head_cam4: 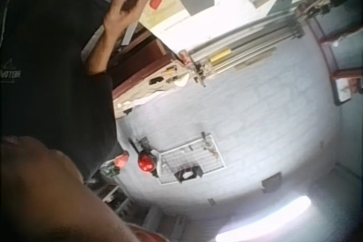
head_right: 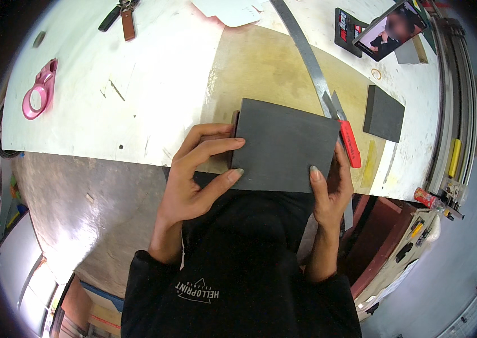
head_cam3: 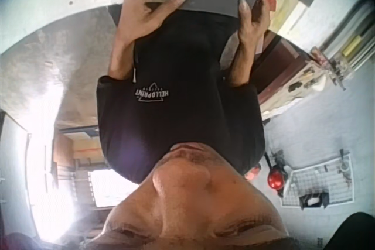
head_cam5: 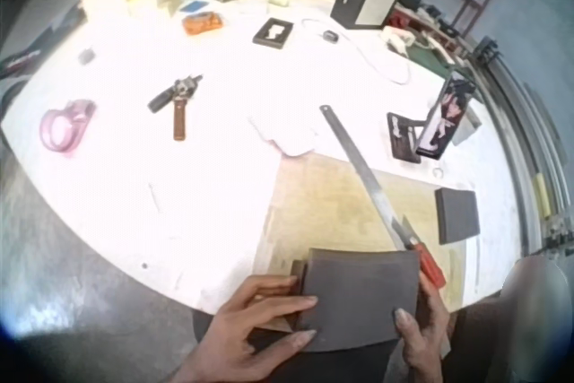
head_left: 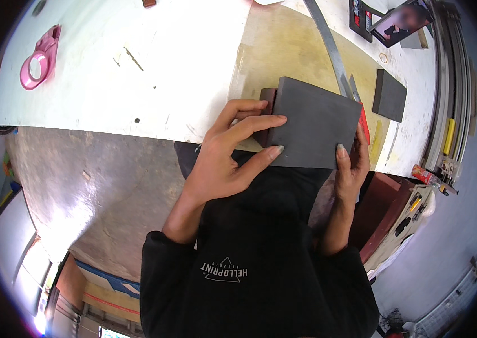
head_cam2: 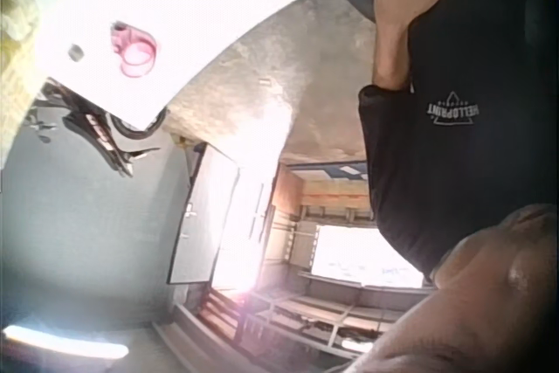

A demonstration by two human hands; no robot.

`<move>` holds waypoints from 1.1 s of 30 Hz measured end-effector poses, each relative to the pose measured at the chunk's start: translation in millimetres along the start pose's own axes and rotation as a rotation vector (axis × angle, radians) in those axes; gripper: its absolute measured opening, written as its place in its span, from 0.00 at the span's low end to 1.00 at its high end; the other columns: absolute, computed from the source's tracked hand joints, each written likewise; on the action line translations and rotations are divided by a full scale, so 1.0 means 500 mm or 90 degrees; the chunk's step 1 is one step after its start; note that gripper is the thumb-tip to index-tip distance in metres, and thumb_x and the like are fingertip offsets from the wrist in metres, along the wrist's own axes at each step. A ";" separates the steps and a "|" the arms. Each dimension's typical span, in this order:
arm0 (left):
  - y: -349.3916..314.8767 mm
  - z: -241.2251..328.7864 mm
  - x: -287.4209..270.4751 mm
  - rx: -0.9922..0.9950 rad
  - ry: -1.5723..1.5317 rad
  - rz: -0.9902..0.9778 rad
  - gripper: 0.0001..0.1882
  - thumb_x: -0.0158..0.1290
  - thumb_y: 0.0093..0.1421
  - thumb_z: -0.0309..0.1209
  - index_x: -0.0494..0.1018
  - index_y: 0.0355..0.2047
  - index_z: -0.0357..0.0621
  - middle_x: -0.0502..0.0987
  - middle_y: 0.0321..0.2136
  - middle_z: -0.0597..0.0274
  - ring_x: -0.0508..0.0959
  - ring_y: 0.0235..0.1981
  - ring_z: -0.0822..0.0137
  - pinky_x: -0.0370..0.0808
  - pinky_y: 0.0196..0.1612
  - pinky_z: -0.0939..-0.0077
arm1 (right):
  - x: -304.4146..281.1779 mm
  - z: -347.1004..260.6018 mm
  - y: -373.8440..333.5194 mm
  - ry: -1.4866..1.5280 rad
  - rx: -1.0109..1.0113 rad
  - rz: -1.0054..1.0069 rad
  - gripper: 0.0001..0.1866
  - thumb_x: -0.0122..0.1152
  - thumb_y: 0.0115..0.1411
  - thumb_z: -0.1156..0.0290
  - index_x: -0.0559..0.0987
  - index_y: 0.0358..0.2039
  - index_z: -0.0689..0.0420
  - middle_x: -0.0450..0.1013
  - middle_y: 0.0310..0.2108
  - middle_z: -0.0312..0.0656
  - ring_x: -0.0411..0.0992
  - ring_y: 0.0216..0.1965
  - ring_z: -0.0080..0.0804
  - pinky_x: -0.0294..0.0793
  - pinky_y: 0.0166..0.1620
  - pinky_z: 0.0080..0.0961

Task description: The person measures and cuts a dark rectangular sheet using a metal ruler and a red utility knife. After cutting, they fold the sheet and fit it into a small rectangular box, then repeat the cutting process on another sheet.

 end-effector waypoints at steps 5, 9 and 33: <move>-0.002 0.002 0.001 -0.012 0.029 -0.001 0.22 0.66 0.57 0.22 0.81 0.53 0.42 0.74 0.57 0.46 0.77 0.59 0.53 0.74 0.60 0.62 | 0.003 -0.008 0.000 0.016 0.014 -0.013 0.34 0.65 0.64 0.75 0.66 0.69 0.70 0.64 0.69 0.58 0.62 0.71 0.45 0.54 0.74 0.39; -0.002 -0.007 0.006 0.011 0.029 0.020 0.22 0.67 0.56 0.22 0.82 0.53 0.44 0.75 0.54 0.48 0.80 0.54 0.53 0.77 0.55 0.64 | 0.002 0.000 0.000 0.032 -0.002 -0.019 0.34 0.66 0.64 0.76 0.66 0.69 0.68 0.67 0.65 0.54 0.65 0.68 0.42 0.58 0.72 0.38; -0.029 -0.026 -0.001 0.036 0.139 0.015 0.24 0.59 0.62 0.29 0.77 0.59 0.38 0.69 0.64 0.37 0.69 0.65 0.45 0.60 0.69 0.49 | -0.001 -0.036 -0.022 0.079 -0.096 0.114 0.26 0.74 0.59 0.73 0.79 0.57 0.66 0.72 0.37 0.41 0.68 0.31 0.25 0.70 0.33 0.22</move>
Point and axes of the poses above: each hand's wrist, its own y-axis towards the middle knuckle, its own x-axis out of the palm, z = x × y, the point moved 2 cm from there along y, towards the middle knuckle
